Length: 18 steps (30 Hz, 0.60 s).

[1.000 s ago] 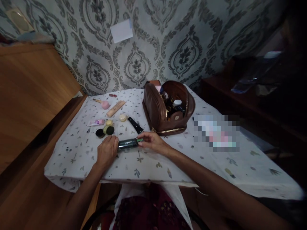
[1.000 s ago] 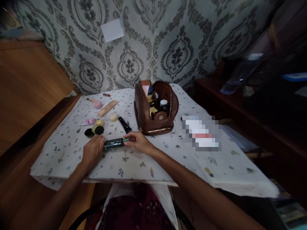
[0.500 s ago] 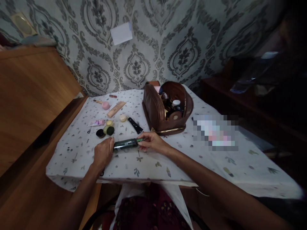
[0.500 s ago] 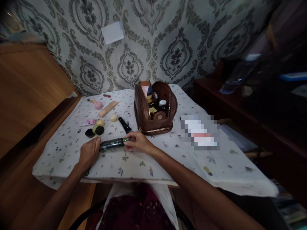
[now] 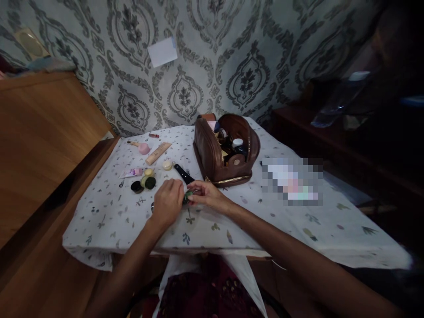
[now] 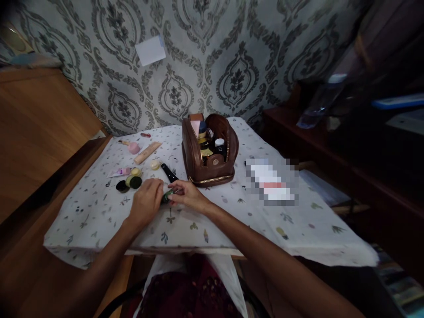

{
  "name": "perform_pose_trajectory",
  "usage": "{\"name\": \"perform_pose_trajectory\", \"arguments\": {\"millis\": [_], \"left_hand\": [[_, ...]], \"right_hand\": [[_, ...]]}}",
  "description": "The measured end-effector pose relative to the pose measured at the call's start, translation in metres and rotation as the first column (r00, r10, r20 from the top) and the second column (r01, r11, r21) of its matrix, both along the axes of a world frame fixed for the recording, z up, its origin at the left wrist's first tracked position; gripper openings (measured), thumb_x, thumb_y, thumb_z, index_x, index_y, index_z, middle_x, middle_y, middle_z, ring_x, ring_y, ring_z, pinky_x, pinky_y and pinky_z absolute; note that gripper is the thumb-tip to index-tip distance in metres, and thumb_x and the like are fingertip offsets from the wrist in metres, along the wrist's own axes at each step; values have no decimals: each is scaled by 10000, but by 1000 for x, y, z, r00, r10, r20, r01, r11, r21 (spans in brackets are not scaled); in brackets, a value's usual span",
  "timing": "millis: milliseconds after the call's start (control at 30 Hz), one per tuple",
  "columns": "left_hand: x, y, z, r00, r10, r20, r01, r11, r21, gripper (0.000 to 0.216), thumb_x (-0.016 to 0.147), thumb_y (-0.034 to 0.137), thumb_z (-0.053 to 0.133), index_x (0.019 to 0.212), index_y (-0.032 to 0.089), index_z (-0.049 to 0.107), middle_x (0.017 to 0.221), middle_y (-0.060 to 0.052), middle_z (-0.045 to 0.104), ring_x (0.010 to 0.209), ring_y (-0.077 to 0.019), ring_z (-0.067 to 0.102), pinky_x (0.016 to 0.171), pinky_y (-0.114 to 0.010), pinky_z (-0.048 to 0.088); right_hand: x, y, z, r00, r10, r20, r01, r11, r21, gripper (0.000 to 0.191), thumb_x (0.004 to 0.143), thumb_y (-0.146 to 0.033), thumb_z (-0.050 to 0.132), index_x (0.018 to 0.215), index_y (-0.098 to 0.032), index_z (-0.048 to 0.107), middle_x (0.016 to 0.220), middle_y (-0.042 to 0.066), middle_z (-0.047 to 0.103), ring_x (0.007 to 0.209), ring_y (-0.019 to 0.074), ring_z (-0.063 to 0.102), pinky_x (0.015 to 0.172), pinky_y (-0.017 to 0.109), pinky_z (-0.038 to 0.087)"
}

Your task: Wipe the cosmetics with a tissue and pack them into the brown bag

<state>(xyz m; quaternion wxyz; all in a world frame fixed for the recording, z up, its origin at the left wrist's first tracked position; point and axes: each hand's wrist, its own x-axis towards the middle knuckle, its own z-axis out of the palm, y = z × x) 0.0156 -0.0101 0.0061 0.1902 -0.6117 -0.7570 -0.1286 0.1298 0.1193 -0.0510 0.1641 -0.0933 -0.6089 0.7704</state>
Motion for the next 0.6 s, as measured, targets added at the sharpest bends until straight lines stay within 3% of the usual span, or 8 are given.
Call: {"name": "perform_pose_trajectory", "arguments": {"millis": [233, 367, 600], "left_hand": [[8, -4, -18, 996, 24, -85, -33, 993, -111, 227, 982, 263, 446, 821, 203, 594, 788, -48, 642, 789, -225, 589, 643, -319, 387], [-1, -17, -15, 994, 72, -77, -83, 986, -147, 247, 989, 257, 429, 809, 202, 589, 781, -39, 638, 783, -211, 585, 646, -315, 371], [-31, -46, -20, 981, 180, -70, -189, 973, -135, 305, 1015, 259, 364, 781, 208, 552, 758, -26, 606, 765, -202, 569, 645, -314, 353]], "right_hand": [[-1, -3, -7, 1000, 6, 22, -7, 1000, 6, 618, 620, -252, 822, 1132, -218, 479, 883, -27, 645, 656, 117, 649, 578, 249, 555], [-1, -5, -7, 1000, 13, 22, -14, 998, 55, 576, 627, -228, 818, 1109, -217, 503, 882, -26, 648, 646, 102, 642, 576, 231, 548], [0, -4, -7, 997, 39, 61, -41, 999, 28, 496, 631, -288, 838, 1041, -187, 578, 888, -4, 644, 714, 124, 660, 625, 253, 545]]}}
